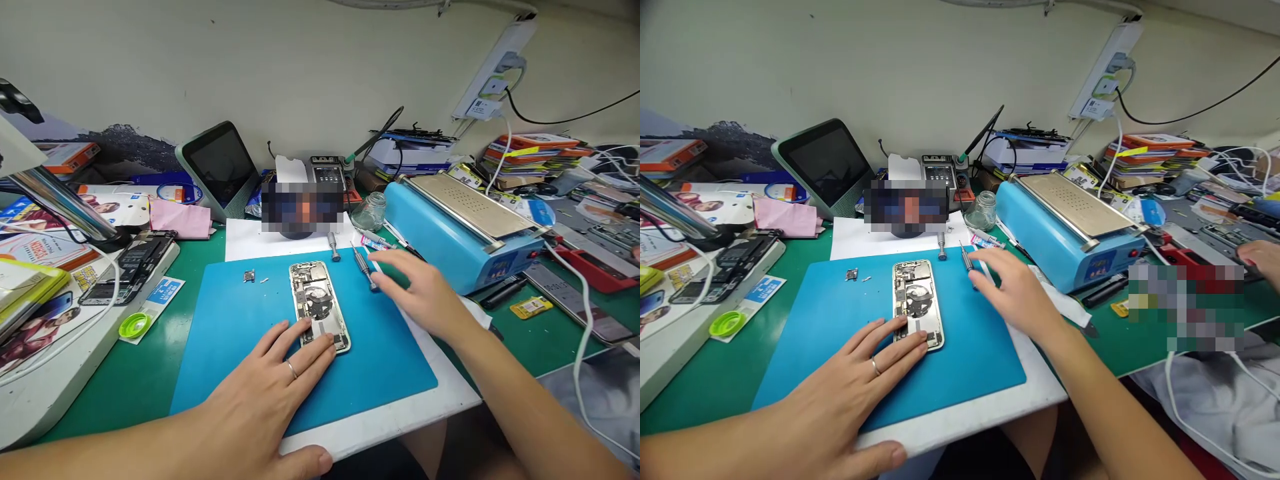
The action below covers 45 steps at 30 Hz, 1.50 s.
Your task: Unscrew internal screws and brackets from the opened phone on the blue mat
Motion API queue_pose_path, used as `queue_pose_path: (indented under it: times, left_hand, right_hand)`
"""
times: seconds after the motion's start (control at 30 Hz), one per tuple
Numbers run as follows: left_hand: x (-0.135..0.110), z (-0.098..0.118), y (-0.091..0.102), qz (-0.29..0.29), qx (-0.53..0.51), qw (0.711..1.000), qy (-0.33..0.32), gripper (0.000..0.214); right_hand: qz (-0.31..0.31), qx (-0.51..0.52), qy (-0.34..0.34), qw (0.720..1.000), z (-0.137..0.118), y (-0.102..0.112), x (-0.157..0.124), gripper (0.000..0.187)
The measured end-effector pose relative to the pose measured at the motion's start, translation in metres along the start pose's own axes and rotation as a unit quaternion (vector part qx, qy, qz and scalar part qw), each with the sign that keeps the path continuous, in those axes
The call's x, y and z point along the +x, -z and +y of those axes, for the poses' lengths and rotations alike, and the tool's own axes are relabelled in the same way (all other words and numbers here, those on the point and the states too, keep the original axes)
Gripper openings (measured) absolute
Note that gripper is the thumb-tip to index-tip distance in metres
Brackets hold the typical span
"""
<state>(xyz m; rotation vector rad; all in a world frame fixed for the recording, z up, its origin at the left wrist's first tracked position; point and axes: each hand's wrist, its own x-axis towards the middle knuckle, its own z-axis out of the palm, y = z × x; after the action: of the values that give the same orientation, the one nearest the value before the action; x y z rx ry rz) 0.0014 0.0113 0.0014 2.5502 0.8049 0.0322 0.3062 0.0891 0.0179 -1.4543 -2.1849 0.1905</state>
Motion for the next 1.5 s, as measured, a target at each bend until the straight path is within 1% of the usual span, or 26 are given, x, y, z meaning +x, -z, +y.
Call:
queue_pose_path:
  times: [0.07,0.13,0.2,0.27,0.4,0.53,0.67,0.8,0.87,0.97,1.03,1.1,1.17,1.3,1.43,1.5]
  left_hand:
    - [-0.001,-0.002,-0.002,0.0,0.011,1.0,-0.007,0.091]
    - [-0.001,-0.004,-0.005,0.0,0.023,1.0,-0.014,0.091]
    - [-0.001,-0.005,-0.007,0.003,0.036,0.999,-0.021,0.088]
    - [-0.001,-0.007,-0.008,0.01,0.047,0.998,-0.028,0.087]
    - [-0.001,-0.007,-0.01,0.024,0.069,0.997,-0.036,0.089]
    - [-0.001,-0.006,-0.012,0.039,0.084,0.995,-0.04,0.092]
    - [-0.002,-0.005,-0.012,0.047,0.084,0.995,-0.036,0.094]
    - [-0.003,-0.007,-0.017,0.055,0.084,0.994,-0.042,0.094]
    - [-0.003,-0.01,-0.02,0.076,0.087,0.992,-0.046,0.095]
    - [-0.002,-0.012,-0.024,0.102,0.108,0.987,-0.059,0.094]
    - [-0.001,-0.013,-0.025,0.118,0.129,0.982,-0.068,0.094]
    - [0.0,-0.014,-0.026,0.132,0.145,0.978,-0.076,0.095]
    - [0.0,-0.015,-0.028,0.142,0.149,0.975,-0.079,0.095]
    - [-0.001,-0.014,-0.031,0.132,0.121,0.981,-0.076,0.098]
    - [-0.002,-0.009,-0.028,0.131,0.102,0.985,-0.035,0.095]
    - [-0.003,-0.007,-0.024,0.116,0.092,0.988,-0.044,0.096]
  right_hand:
    - [0.001,-0.079,-0.058,0.995,0.016,0.003,0.017,0.041]
    - [0.009,-0.102,-0.077,0.992,0.031,0.001,0.031,0.044]
    - [0.009,-0.115,-0.079,0.99,0.044,-0.006,0.04,0.044]
    - [0.005,-0.123,-0.07,0.99,0.052,-0.014,0.042,0.042]
    - [0.01,-0.13,-0.048,0.99,0.058,-0.025,0.038,0.038]
    - [0.029,-0.122,-0.038,0.991,0.058,-0.029,0.033,0.036]
    - [0.081,-0.09,-0.036,0.992,0.057,-0.028,0.03,0.034]
    - [0.17,-0.041,-0.035,0.984,0.047,-0.017,0.023,0.028]
    - [0.223,-0.02,-0.028,0.974,0.039,-0.012,0.018,0.022]
    - [0.299,-0.002,0.001,0.954,0.028,-0.009,0.01,0.012]
    - [0.339,0.004,0.03,0.94,0.022,-0.011,0.004,0.012]
    - [0.351,0.004,0.067,0.934,0.018,-0.016,0.0,0.021]
    - [0.35,0.003,0.102,0.931,0.014,-0.02,-0.003,0.032]
    - [0.338,0.008,0.142,0.93,0.011,-0.024,-0.005,0.048]
    - [0.341,0.011,0.148,0.928,0.009,-0.022,-0.004,0.051]
    - [0.338,0.009,0.152,0.929,0.008,-0.02,-0.002,0.048]
